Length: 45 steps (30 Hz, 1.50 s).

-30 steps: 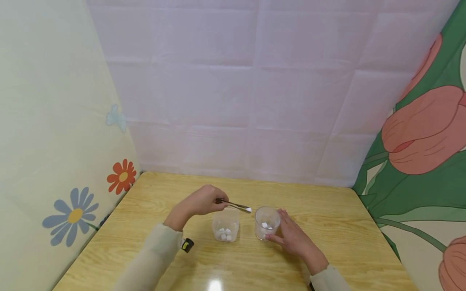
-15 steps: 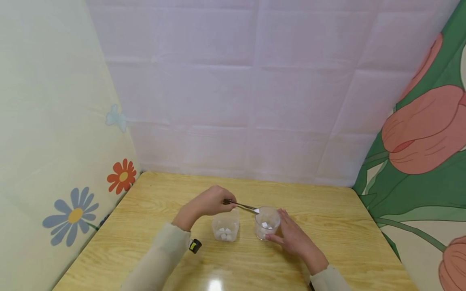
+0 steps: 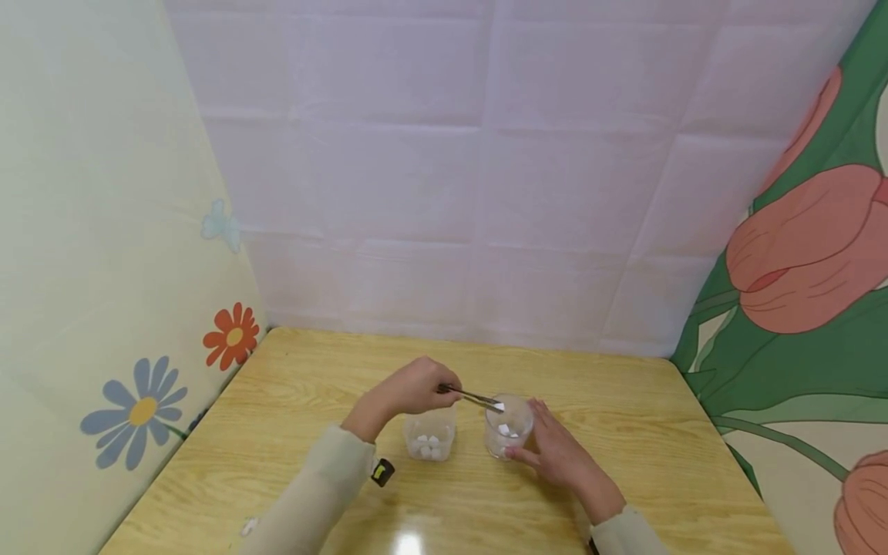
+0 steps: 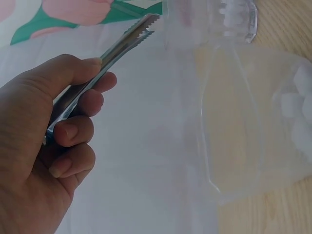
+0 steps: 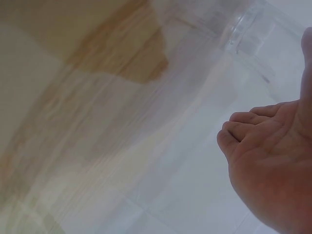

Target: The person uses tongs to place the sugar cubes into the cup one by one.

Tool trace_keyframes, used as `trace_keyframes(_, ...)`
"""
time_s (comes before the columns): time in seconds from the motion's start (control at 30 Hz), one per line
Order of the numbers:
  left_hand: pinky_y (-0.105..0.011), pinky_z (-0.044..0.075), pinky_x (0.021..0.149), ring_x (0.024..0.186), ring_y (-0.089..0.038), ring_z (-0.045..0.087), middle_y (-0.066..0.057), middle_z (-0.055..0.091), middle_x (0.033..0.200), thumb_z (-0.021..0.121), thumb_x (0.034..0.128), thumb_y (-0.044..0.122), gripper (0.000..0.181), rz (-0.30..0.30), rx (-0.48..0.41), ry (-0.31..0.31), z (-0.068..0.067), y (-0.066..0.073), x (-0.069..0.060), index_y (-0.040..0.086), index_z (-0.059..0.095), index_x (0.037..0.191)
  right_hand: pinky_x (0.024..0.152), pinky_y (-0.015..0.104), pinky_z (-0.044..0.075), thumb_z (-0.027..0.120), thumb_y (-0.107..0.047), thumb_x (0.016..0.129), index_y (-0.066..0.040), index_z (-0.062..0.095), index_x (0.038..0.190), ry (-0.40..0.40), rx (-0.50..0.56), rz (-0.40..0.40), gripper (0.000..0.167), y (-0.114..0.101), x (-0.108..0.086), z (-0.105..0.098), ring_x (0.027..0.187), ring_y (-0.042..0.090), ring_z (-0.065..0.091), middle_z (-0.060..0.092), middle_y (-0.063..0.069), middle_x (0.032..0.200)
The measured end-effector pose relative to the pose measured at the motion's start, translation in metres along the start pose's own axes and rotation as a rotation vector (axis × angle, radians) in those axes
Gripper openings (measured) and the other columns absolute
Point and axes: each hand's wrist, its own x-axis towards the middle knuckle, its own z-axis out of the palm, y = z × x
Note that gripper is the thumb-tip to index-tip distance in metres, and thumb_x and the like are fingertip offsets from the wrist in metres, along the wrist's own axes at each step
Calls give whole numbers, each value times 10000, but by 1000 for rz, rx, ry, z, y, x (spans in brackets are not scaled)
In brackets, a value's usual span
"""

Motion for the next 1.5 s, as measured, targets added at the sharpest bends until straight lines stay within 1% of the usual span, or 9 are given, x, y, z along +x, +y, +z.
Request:
trace_keyframes(0.17,-166,448,592,612,15,527,146,659,776,651,1004,231,145,-14,-9,-5,6,2,2,174,773,949,1104,697,243,698,-477,922,22,332,1540,-5,11,-12,875,0,0,1,1439,562,238,279,367,1555)
trace_keyframes(0.3,-163,450,611,633,19,532,144,665,793,654,1001,227,140,-17,8,-5,10,3,3,179,774,947,1108,701,235,687,-503,919,-2,331,1549,-20,16,-1,880,2,1,1,1451,556,218,256,364,1567)
trace_keyframes(0.43,-166,439,597,609,10,506,162,643,765,647,1006,237,153,-30,3,-20,13,5,6,193,771,929,1113,694,234,673,-529,919,16,308,1553,-28,6,15,912,2,1,0,1455,549,214,244,367,1570)
trace_keyframes(0.6,-165,432,591,598,8,488,168,628,750,642,1010,249,161,-24,18,-35,17,7,9,200,769,923,1119,688,229,673,-542,914,24,301,1554,-33,8,29,932,2,1,-1,1461,543,205,235,366,1574)
trace_keyframes(0.77,-166,440,606,616,8,505,154,646,765,649,1005,248,158,-33,22,-45,19,9,12,186,777,936,1123,683,227,665,-548,917,39,287,1555,-36,3,29,946,2,1,0,1464,539,200,229,365,1576)
trace_keyframes(0.9,-173,430,597,601,-3,496,146,640,745,650,1003,243,165,-43,19,-50,22,10,15,168,780,933,1113,690,237,672,-530,921,61,282,1548,-28,-4,20,945,3,0,0,1455,549,209,235,374,1569)
trace_keyframes(1.17,-173,411,571,575,-2,475,156,610,704,649,1004,266,179,-47,53,-49,26,16,18,174,779,922,1105,700,244,679,-501,927,28,302,1551,-25,8,4,901,1,0,-1,1452,555,216,245,372,1567)
trace_keyframes(1.3,-174,398,558,555,-9,456,145,595,676,648,1004,257,180,-50,53,-58,26,17,19,183,765,889,1092,708,258,686,-496,921,28,320,1544,-18,7,-5,893,0,0,-2,1442,564,228,263,375,1558)
trace_keyframes(1.5,-164,411,568,559,-2,464,146,594,679,650,999,244,180,-51,69,-62,28,18,22,189,752,861,1090,706,267,686,-502,917,20,331,1542,-16,-1,-5,889,0,0,-2,1440,564,237,272,372,1556)
